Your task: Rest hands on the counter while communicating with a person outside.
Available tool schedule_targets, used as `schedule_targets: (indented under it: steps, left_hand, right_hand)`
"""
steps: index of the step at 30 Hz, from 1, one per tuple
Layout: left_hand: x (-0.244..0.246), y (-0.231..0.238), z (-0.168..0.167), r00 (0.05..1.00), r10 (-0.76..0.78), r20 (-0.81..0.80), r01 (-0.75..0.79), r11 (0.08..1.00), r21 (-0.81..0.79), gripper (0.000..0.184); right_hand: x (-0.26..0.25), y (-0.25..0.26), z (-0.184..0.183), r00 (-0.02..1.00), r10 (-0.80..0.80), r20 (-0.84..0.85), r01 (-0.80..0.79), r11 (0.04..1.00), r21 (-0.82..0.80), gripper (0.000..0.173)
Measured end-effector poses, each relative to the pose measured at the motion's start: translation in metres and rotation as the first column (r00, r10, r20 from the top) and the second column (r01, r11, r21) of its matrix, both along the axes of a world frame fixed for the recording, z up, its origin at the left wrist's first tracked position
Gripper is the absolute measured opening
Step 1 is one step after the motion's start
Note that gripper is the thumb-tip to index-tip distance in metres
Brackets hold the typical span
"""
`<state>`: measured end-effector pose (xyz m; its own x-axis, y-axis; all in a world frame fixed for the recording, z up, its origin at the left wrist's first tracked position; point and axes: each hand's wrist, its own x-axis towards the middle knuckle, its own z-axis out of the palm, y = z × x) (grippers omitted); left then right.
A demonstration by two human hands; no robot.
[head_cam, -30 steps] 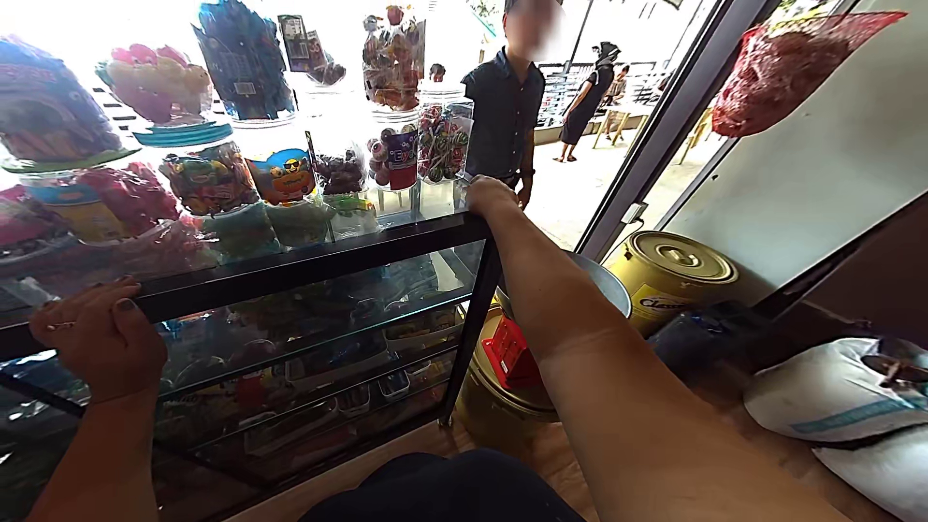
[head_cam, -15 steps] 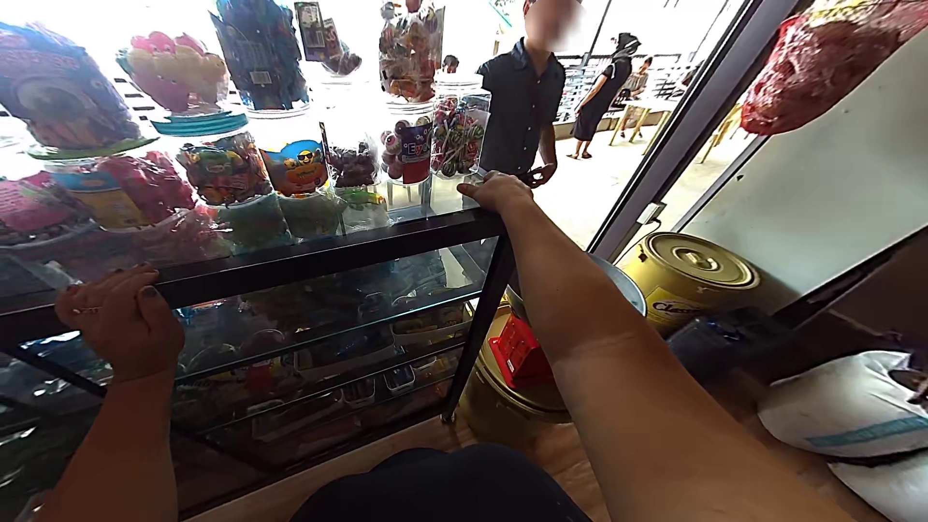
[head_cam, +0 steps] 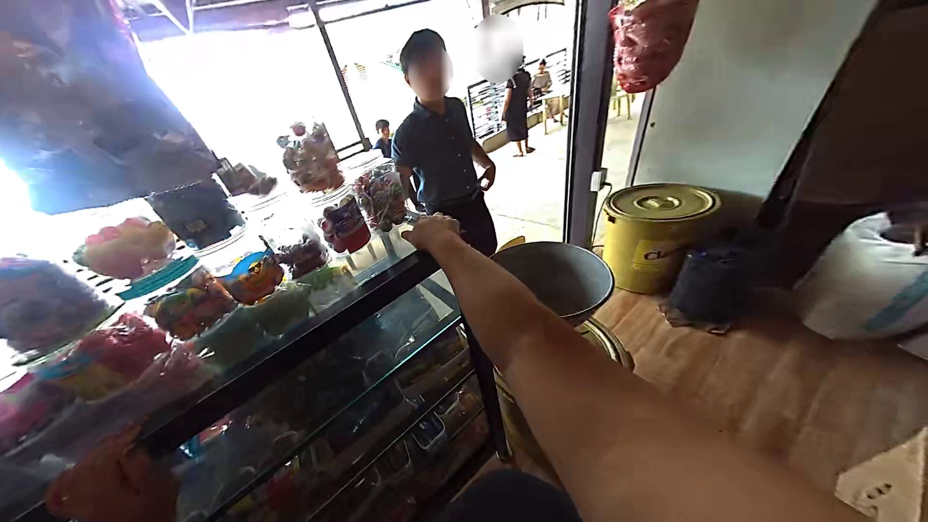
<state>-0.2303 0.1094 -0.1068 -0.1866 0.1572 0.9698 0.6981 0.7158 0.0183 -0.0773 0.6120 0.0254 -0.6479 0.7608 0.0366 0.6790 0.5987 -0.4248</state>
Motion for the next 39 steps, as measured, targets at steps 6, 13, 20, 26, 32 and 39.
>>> schedule_targets:
  steps: [6, 13, 20, 26, 32, 39]
  left_hand:
    - [0.003, 0.0, 0.002, 0.998, -0.03, 0.059, 0.028, 0.999, 0.026, 0.045]
    - [0.004, 0.005, 0.004, 0.998, -0.034, 0.048, 0.032, 0.998, 0.048, 0.047]
    - [-0.003, 0.001, -0.001, 0.996, -0.036, 0.078, 0.031, 0.997, 0.065, 0.049]
    - [-0.006, 0.001, -0.005, 0.996, -0.046, 0.077, 0.04, 0.996, 0.076, 0.048]
    - [-0.007, 0.002, -0.005, 0.998, -0.025, 0.051, 0.023, 0.999, 0.048, 0.048]
    - [0.022, 0.004, 0.013, 0.945, -0.209, 0.251, 0.16, 0.966, 0.204, 0.05]
  right_hand:
    - [-0.001, 0.0, 0.0, 1.0, 0.001, 0.025, -0.001, 1.0, 0.001, 0.065]
    - [-0.004, 0.001, 0.002, 0.998, -0.004, 0.061, 0.002, 1.0, 0.028, 0.056]
    - [-0.006, -0.001, 0.002, 0.994, 0.006, 0.106, -0.013, 0.998, 0.066, 0.044]
    - [-0.014, 0.008, -0.003, 0.998, -0.01, 0.06, 0.007, 0.999, 0.044, 0.06]
    - [-0.013, 0.006, -0.004, 0.998, -0.014, 0.056, 0.011, 0.999, 0.053, 0.06]
    - [-0.014, 0.005, -0.005, 0.997, -0.019, 0.076, 0.014, 0.997, 0.076, 0.06]
